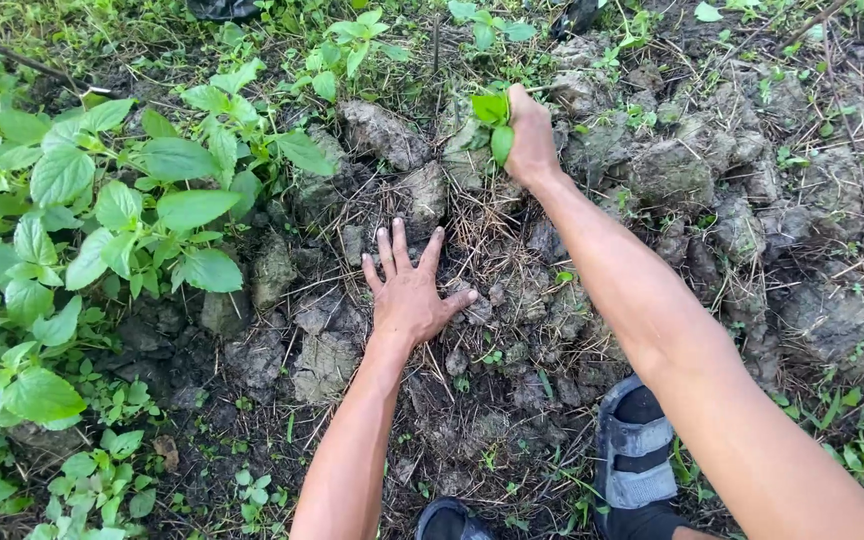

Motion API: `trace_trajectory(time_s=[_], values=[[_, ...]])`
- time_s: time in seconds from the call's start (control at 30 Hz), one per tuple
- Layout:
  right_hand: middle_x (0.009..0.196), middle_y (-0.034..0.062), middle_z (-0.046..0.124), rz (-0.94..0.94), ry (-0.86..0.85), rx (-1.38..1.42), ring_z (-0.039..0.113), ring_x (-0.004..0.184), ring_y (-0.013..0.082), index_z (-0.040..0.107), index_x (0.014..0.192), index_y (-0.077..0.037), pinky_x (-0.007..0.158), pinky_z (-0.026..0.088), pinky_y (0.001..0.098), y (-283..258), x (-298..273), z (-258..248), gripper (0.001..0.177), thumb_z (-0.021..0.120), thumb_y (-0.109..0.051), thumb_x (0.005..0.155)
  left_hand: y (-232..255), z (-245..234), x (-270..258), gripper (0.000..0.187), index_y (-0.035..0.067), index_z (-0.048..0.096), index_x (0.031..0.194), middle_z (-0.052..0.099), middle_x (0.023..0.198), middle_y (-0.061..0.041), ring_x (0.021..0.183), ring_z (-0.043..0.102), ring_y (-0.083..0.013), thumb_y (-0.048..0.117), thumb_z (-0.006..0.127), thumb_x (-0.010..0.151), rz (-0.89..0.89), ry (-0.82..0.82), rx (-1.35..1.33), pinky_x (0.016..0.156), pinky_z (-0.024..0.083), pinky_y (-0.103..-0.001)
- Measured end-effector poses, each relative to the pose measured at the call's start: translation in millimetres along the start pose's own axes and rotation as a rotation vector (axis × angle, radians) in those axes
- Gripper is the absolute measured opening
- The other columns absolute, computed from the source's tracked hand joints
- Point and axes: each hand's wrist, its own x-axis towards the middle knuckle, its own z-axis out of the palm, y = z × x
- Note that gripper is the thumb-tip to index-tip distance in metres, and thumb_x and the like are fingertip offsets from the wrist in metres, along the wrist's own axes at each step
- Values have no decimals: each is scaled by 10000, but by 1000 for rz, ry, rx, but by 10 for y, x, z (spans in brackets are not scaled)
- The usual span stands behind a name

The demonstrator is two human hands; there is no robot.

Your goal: Pulling weeds and small plants out of the soil by hand.

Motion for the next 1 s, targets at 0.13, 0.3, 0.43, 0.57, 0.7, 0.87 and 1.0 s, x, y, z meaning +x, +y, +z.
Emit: trace_trajectory(time_s=[0.13, 0.3, 0.43, 0.57, 0.7, 0.87, 1.0], values=[[897, 144, 670, -75, 70, -71, 638, 799, 212, 458, 937, -26, 721, 522, 422, 248, 28, -80, 118, 452, -102, 1027, -20, 25, 3, 1100, 318, 212, 1615, -93, 1685, -232, 1558, -112, -417, 756, 714, 740, 17, 13, -12, 1202, -1, -661], [907, 109, 701, 171, 134, 464, 672, 677, 162, 506, 938, -58, 512, 550, 333, 119, 73, -254, 430, 296, -406, 1078, -50, 10, 8, 1088, 320, 219, 1617, -85, 1687, -229, 1557, -109, -422, 746, 713, 746, 30, 23, -19, 1211, -9, -652], [922, 93, 670, 173, 319, 897, 679, 707, 167, 615, 1065, -49, 515, 588, 327, 403, 272, -926, 583, 313, -547, 1029, -59, 17, 31, 1080, 324, 206, 1613, -99, 1676, -236, 1552, -130, -420, 748, 706, 755, 41, 22, -19, 1205, -23, -651], [1196, 111, 669, -136, -132, 104, 632, 1131, 217, 584, 1283, -3, 1033, 506, 426, 25, 317, -1683, 414, 723, -80, 900, -67, -2, 22, 1087, 325, 182, 1624, -124, 1681, -234, 1549, -148, -424, 744, 701, 767, 24, -23, -15, 1203, -29, -660], [1188, 118, 704, -163, -848, 46, 626, 1096, 196, 631, 1291, -62, 961, 481, 414, -564, 592, -1927, 562, 774, -68, 748, -55, -18, 67, 1085, 323, 173, 1621, -158, 1680, -232, 1553, -183, -421, 725, 714, 770, 12, -69, -23, 1197, -31, -658], [1257, 156, 677, 21, -695, -28, 643, 1114, 212, 607, 1331, -14, 984, 495, 400, -616, 1068, -1521, 580, 795, -96, 788, -44, -49, 63, 1072, 334, 178, 1622, -154, 1677, -233, 1542, -167, -426, 706, 721, 776, 4, -81, -25, 1201, -34, -662], [1327, 195, 651, 205, -526, -98, 660, 1132, 228, 583, 1370, 33, 1006, 508, 386, -493, 1256, -952, 611, 816, -124, 827, -37, -84, 37, 1081, 335, 189, 1617, -138, 1680, -217, 1553, -158, -418, 690, 751, 763, 6, -93, -60, 1211, -32, -653]])
